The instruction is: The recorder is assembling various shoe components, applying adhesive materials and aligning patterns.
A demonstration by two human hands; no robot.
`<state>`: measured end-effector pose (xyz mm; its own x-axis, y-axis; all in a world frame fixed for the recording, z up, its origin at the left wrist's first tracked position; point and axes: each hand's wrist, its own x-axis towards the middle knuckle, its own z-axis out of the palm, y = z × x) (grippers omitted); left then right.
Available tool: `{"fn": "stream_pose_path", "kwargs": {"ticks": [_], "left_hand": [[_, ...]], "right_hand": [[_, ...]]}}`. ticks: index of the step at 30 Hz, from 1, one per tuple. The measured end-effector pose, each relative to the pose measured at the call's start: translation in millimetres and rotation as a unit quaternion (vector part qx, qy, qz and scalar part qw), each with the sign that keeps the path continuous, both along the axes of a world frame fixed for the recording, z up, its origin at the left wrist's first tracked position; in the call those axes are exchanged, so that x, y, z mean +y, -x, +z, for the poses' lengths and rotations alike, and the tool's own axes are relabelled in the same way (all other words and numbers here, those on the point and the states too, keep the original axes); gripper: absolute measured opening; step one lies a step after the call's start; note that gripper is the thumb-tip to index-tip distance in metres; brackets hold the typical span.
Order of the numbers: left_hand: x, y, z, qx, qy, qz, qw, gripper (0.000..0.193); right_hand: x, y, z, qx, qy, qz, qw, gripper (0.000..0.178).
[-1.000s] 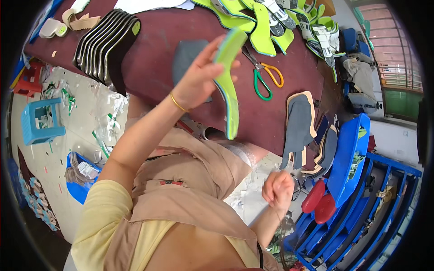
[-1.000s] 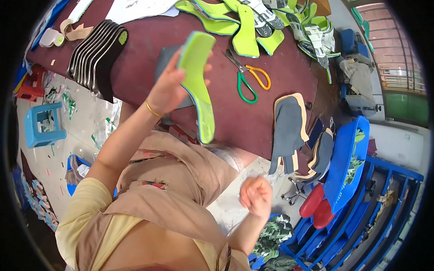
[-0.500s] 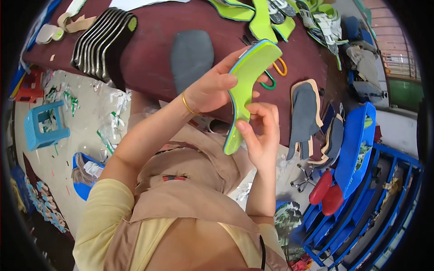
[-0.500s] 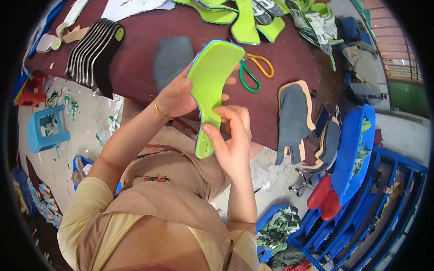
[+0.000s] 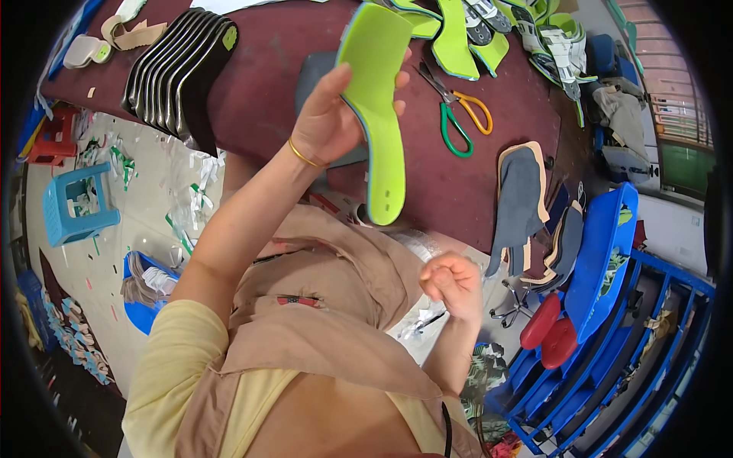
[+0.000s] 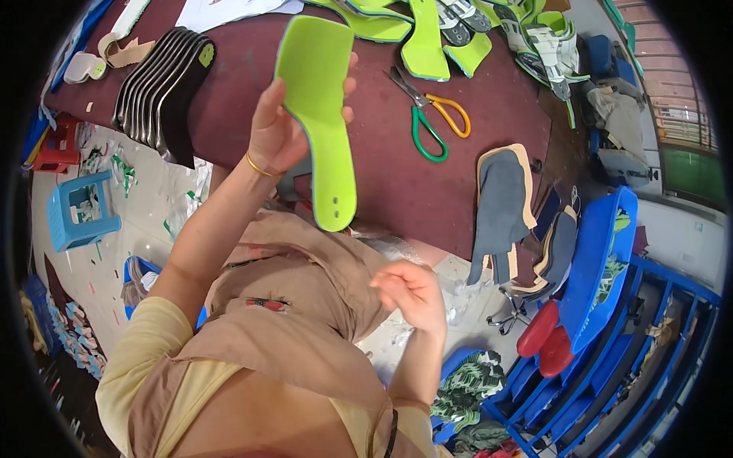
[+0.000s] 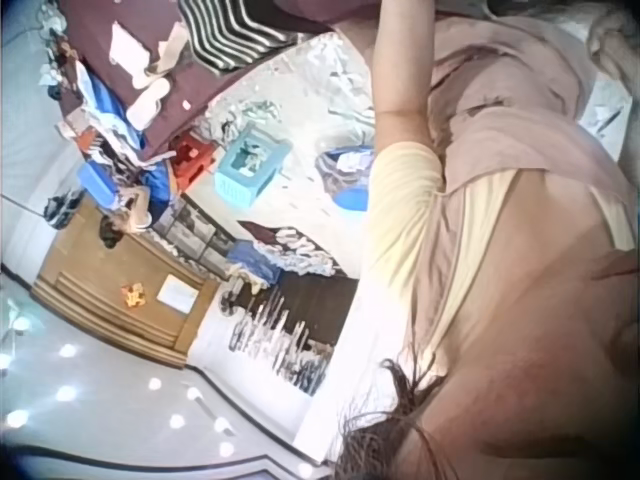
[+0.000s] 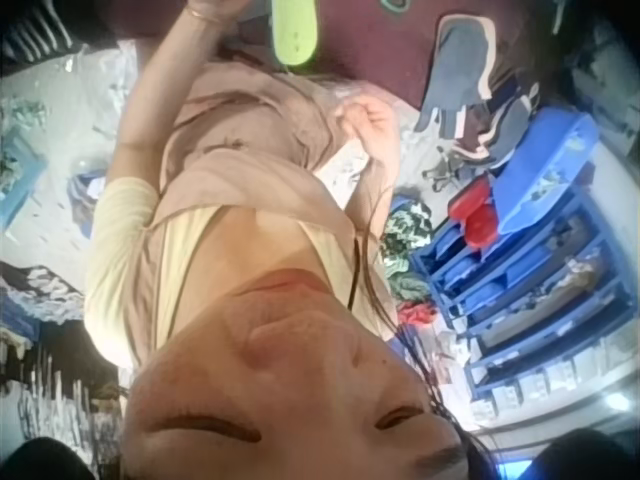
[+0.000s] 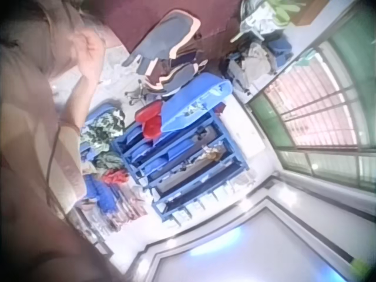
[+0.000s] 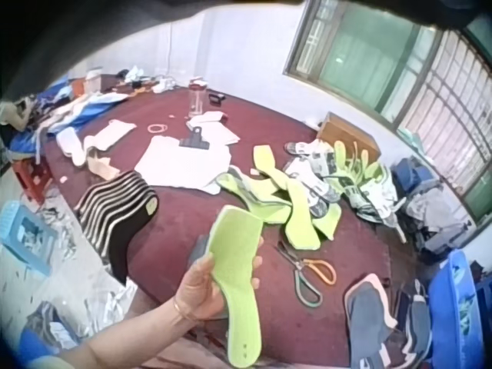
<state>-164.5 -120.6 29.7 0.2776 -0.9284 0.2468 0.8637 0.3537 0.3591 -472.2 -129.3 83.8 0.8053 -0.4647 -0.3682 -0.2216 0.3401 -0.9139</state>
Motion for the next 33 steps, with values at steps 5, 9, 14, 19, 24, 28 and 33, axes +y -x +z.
{"fn": "stream_pose_path", "kwargs": {"ticks": [5,9,14,19,24,28,33], "left_hand": [[-5.2,1.9,4.4,0.02,0.002,-0.019,1.0,0.069],[-0.5,15.3,-2.9,-0.034,-0.01,-0.059,0.998,0.061],[15.2,36.7,21.0,-0.277,-0.082,-0.052,0.956,0.072],[29.3,50.7,40.6,-0.534,-0.083,0.107,0.835,0.074],[32.5,50.2,52.5,-0.645,-0.075,0.192,0.736,0.071],[32.0,53.2,52.9,-0.655,-0.064,0.191,0.729,0.068],[29.9,51.9,54.7,-0.695,-0.008,0.171,0.698,0.065]], "right_hand": [[8.6,42.3,-45.1,0.365,0.63,0.075,0.681,0.011],[8.4,18.3,-32.7,0.281,0.422,-0.182,0.842,0.016],[-19.1,-34.5,-0.4,0.133,0.531,-0.08,0.833,0.016],[-11.4,-79.8,26.9,-0.042,0.356,-0.265,0.895,0.017],[-10.7,-93.1,37.2,-0.066,0.402,-0.345,0.846,0.015],[-18.3,-80.3,46.3,-0.009,0.517,-0.281,0.809,0.018],[-31.3,-47.0,54.8,0.047,0.478,-0.174,0.86,0.013]]}}
